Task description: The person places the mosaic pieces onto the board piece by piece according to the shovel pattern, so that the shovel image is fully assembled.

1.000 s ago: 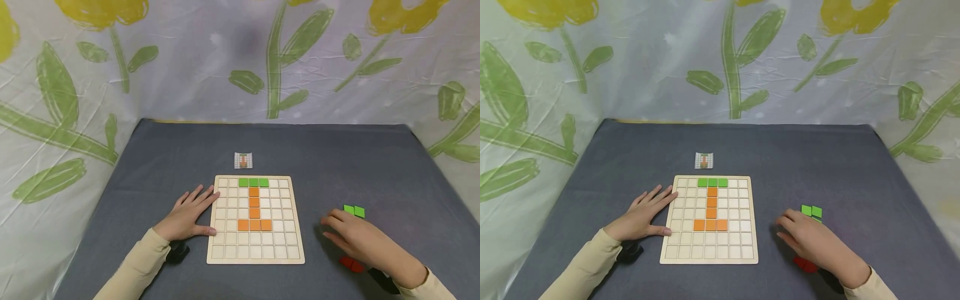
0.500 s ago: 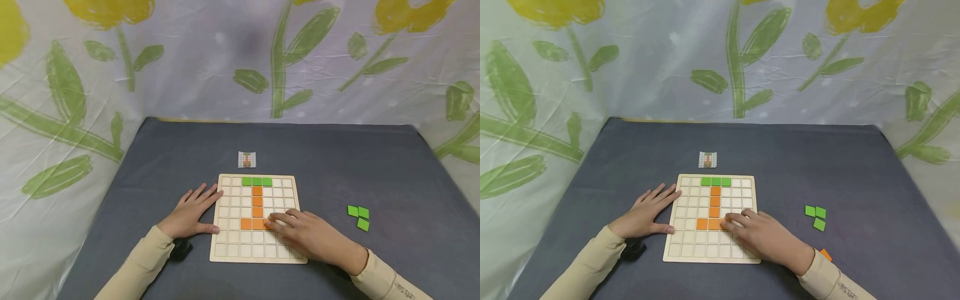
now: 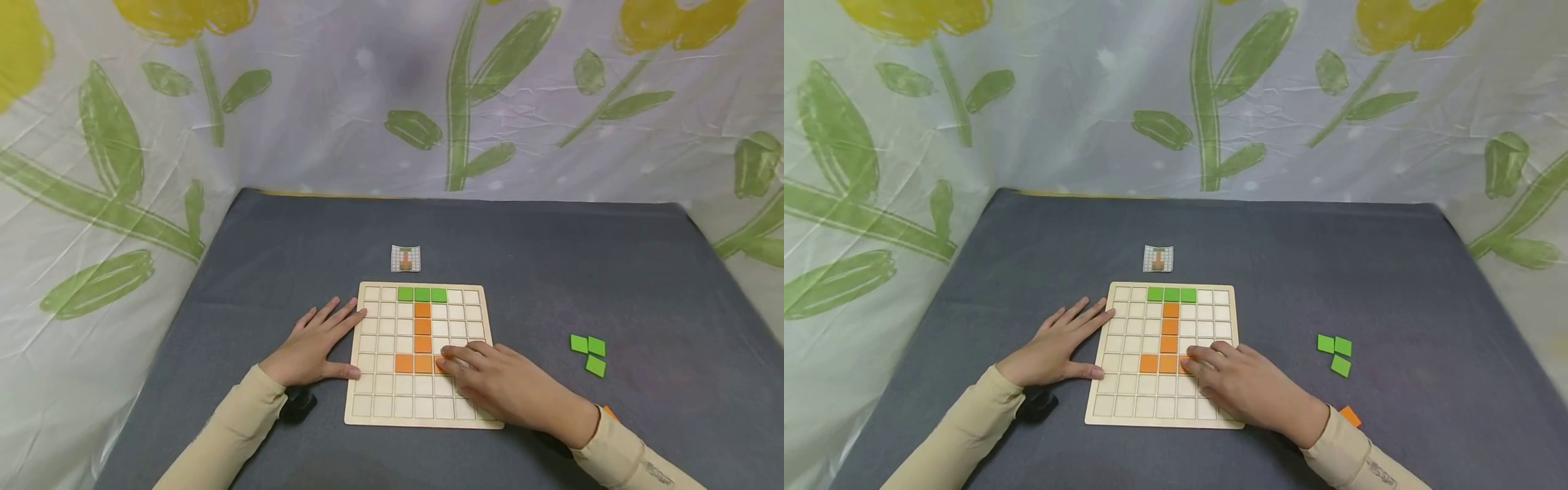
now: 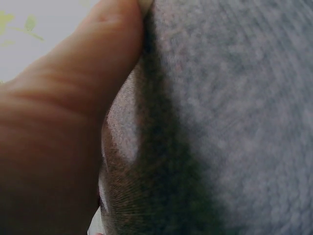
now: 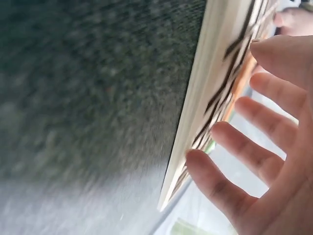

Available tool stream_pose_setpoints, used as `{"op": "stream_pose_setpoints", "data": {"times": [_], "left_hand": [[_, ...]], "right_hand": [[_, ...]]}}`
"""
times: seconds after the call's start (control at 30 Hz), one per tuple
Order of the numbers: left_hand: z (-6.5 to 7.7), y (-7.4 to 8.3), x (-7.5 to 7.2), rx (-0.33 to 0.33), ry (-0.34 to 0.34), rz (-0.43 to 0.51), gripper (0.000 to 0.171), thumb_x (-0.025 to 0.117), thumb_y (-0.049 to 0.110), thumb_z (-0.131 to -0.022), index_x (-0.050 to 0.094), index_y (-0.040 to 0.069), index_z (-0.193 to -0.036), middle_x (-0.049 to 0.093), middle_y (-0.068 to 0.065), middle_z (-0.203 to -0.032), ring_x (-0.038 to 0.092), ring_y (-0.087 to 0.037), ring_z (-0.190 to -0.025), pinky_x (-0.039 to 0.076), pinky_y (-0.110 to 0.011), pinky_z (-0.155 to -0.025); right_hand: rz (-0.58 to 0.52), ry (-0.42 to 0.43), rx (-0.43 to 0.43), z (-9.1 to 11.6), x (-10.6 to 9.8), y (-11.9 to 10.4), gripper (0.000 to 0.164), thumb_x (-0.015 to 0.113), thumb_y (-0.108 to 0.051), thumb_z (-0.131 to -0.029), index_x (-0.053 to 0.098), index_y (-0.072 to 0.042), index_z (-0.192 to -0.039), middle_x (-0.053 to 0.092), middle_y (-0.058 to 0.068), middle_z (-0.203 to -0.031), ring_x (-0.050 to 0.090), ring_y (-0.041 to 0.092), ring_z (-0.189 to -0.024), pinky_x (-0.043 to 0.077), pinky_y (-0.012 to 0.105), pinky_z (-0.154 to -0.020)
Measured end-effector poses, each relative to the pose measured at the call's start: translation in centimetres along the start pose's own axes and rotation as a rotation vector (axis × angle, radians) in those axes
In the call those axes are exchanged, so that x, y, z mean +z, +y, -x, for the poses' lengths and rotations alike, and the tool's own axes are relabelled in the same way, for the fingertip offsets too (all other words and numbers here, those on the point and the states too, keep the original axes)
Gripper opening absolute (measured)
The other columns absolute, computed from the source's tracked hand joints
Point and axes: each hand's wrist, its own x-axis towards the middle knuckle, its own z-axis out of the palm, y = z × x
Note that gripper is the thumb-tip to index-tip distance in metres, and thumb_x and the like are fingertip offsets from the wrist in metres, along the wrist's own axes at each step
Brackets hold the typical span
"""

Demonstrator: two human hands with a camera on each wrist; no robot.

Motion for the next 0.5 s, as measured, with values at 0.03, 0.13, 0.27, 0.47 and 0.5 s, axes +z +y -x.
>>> {"op": "stream_pose_setpoints", "data": {"times": [0.03, 0.13, 0.27, 0.47, 0.5], "left_hand": [[0.0, 0.0, 0.0, 0.001, -0.001, 0.002, 0.097, 0.069, 0.060, -0.076, 0.027, 0.020, -0.153, 0.022, -0.008, -0.159, 0.014, -0.036, -0.146, 0.012, -0.062, -0.112], [0.0, -0.1, 0.1, 0.004, -0.004, 0.003, 0.097, 0.068, 0.062, -0.076, 0.027, 0.021, -0.153, 0.022, -0.008, -0.159, 0.013, -0.036, -0.147, 0.012, -0.062, -0.112], [0.0, -0.2, 0.2, 0.001, -0.006, 0.002, 0.097, 0.068, 0.063, -0.076, 0.026, 0.022, -0.153, 0.021, -0.007, -0.159, 0.013, -0.035, -0.147, 0.011, -0.062, -0.112], [0.0, -0.3, 0.2, 0.001, -0.004, -0.001, 0.098, 0.067, 0.064, -0.076, 0.025, 0.022, -0.153, 0.020, -0.006, -0.160, 0.013, -0.035, -0.147, 0.011, -0.061, -0.112], [0.0, -0.3, 0.2, 0.002, 0.000, -0.001, 0.097, 0.068, 0.063, -0.076, 0.026, 0.022, -0.153, 0.021, -0.007, -0.159, 0.013, -0.035, -0.147, 0.012, -0.062, -0.112]], "right_hand": [[-0.018, 0.012, 0.013, 0.3, -0.1, 0.1, 0.048, 0.066, -0.028, -0.091, 0.054, -0.021, -0.136, 0.054, -0.004, -0.134, 0.053, 0.015, -0.118, 0.051, 0.035, -0.087], [-0.058, 0.062, 0.061, 1.6, -0.7, 0.8, 0.042, 0.071, -0.024, -0.086, 0.060, -0.019, -0.126, 0.058, -0.004, -0.123, 0.057, 0.013, -0.108, 0.053, 0.034, -0.081], [-0.028, 0.132, 0.129, 4.6, -1.8, 2.1, 0.026, 0.072, -0.022, -0.084, 0.066, -0.016, -0.108, 0.060, -0.007, -0.102, 0.058, 0.007, -0.087, 0.052, 0.030, -0.070], [-0.013, 0.150, 0.265, 10.3, -3.0, 3.5, 0.013, 0.067, -0.033, -0.090, 0.064, -0.020, -0.091, 0.047, -0.017, -0.079, 0.040, -0.005, -0.065, 0.037, 0.016, -0.056], [-0.024, 0.107, 0.315, 11.0, -3.2, 3.6, 0.014, 0.069, -0.033, -0.088, 0.062, -0.021, -0.090, 0.044, -0.018, -0.077, 0.037, -0.006, -0.064, 0.035, 0.016, -0.054]]}}
